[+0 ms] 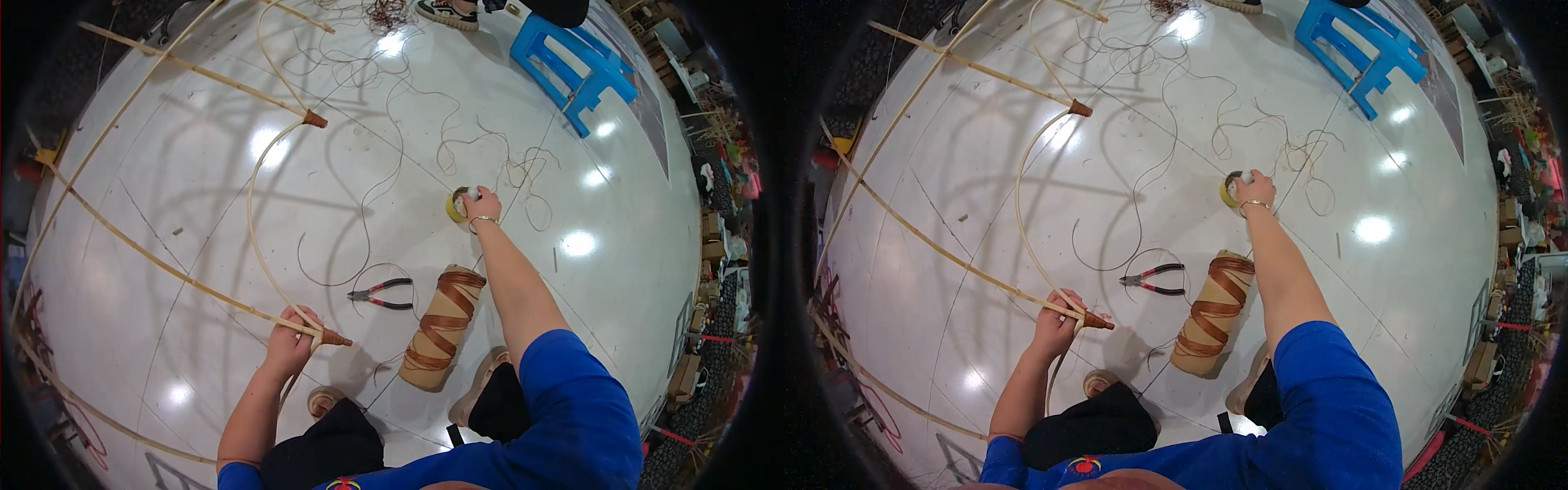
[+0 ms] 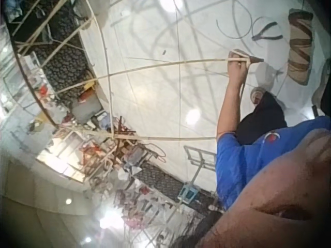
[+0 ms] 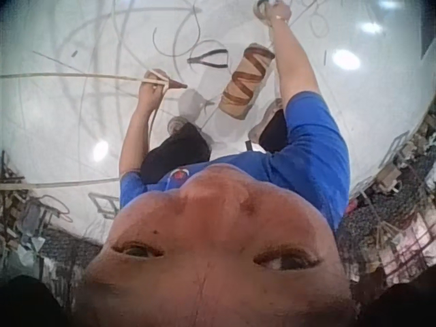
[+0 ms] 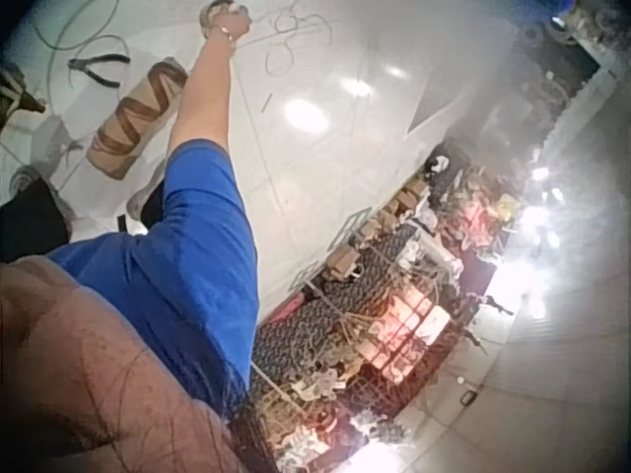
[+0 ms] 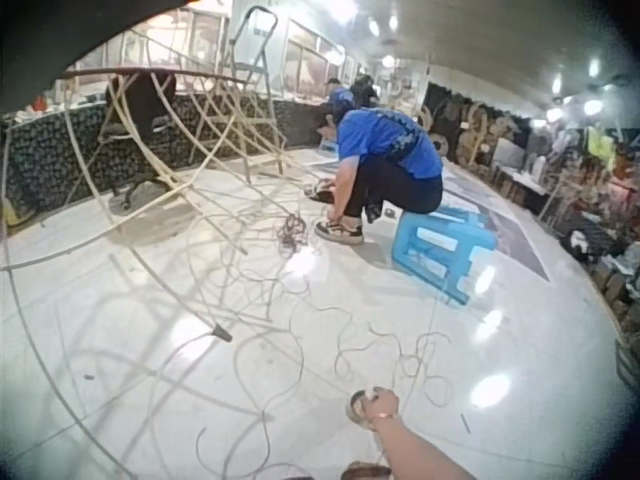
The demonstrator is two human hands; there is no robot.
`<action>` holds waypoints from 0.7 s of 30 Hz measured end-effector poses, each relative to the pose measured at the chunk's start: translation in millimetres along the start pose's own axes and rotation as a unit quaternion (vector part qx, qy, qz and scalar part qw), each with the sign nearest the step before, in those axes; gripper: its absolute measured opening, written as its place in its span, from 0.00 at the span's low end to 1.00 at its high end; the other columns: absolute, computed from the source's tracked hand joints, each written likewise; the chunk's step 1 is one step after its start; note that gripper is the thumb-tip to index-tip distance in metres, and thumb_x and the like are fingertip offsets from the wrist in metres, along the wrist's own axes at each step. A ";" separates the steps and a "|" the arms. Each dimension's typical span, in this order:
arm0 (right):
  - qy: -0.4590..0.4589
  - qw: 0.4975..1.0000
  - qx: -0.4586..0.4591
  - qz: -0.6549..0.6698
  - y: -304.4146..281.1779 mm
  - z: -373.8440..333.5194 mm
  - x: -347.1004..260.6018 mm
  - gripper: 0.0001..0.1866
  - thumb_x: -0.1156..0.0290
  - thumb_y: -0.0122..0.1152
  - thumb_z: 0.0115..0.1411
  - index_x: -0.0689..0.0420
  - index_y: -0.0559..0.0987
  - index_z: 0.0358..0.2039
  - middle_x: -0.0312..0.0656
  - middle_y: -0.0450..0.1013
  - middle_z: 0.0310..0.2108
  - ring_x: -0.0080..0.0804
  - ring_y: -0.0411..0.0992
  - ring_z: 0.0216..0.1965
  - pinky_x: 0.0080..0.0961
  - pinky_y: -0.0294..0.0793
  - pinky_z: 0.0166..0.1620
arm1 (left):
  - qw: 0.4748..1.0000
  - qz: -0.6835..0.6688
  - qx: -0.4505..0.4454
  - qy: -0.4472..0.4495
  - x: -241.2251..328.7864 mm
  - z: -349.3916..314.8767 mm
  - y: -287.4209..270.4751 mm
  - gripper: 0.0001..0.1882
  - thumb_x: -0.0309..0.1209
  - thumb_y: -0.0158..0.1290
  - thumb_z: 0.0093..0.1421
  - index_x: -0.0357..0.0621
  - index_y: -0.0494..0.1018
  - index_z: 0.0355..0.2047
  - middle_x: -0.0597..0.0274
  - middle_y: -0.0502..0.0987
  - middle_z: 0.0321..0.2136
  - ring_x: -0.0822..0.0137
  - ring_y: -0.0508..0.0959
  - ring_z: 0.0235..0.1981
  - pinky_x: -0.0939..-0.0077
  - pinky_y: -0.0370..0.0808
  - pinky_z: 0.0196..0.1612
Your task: The person sits on the floor and wraps a thin brown string around the end of a long bamboo stick. They use pliers to cut the string and apply glue from a bottle to secure the wrapped section.
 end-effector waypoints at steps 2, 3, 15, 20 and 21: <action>-0.013 0.999 0.029 0.008 -3.3 3.0 -5.3 0.30 0.51 0.62 0.46 0.58 0.75 0.46 0.52 0.71 0.42 0.50 0.69 0.45 0.38 0.68 0.49 | 1.000 0.001 0.013 -0.001 2.9 -0.6 -2.6 0.07 0.20 0.46 0.50 0.41 0.72 0.29 0.56 0.72 0.33 0.56 0.72 0.39 0.65 0.70 0.43; -0.024 0.998 0.061 0.007 -11.0 9.4 -2.2 0.30 0.51 0.61 0.47 0.58 0.75 0.46 0.53 0.72 0.42 0.49 0.69 0.45 0.37 0.68 0.48 | 1.000 0.011 0.017 0.023 4.3 3.1 -1.2 0.07 0.21 0.46 0.50 0.41 0.72 0.29 0.55 0.71 0.33 0.56 0.72 0.38 0.65 0.70 0.43; -0.245 0.856 -0.328 0.316 -67.6 -211.7 -132.8 0.20 0.68 0.55 0.58 0.61 0.62 0.47 0.44 0.72 0.31 0.23 0.70 0.31 0.21 0.70 0.35 | 1.000 -0.024 0.014 -0.011 -5.6 -0.8 -3.7 0.10 0.16 0.43 0.49 0.39 0.72 0.30 0.56 0.70 0.35 0.59 0.72 0.40 0.70 0.69 0.45; -0.331 0.803 -0.452 0.205 -82.7 -314.1 -178.4 0.18 0.64 0.56 0.56 0.57 0.69 0.45 0.48 0.73 0.33 0.38 0.73 0.33 0.28 0.71 0.37 | 1.000 0.001 0.015 -0.020 -5.6 -2.4 -2.1 0.09 0.16 0.44 0.50 0.38 0.72 0.30 0.55 0.69 0.36 0.59 0.72 0.40 0.70 0.70 0.45; -0.370 0.790 -0.439 0.217 -85.5 -321.9 -185.2 0.17 0.64 0.56 0.55 0.56 0.70 0.44 0.49 0.73 0.33 0.42 0.73 0.34 0.29 0.71 0.38 | 1.000 0.003 0.014 -0.022 -5.7 -1.3 -1.2 0.09 0.16 0.44 0.51 0.38 0.72 0.30 0.55 0.69 0.36 0.59 0.72 0.40 0.70 0.70 0.45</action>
Point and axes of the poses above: each hand's wrist, its own z-axis towards the middle knuckle, its own y-axis out of the palm, x = y × z, the point moved 6 cm from there along z, towards the middle knuckle
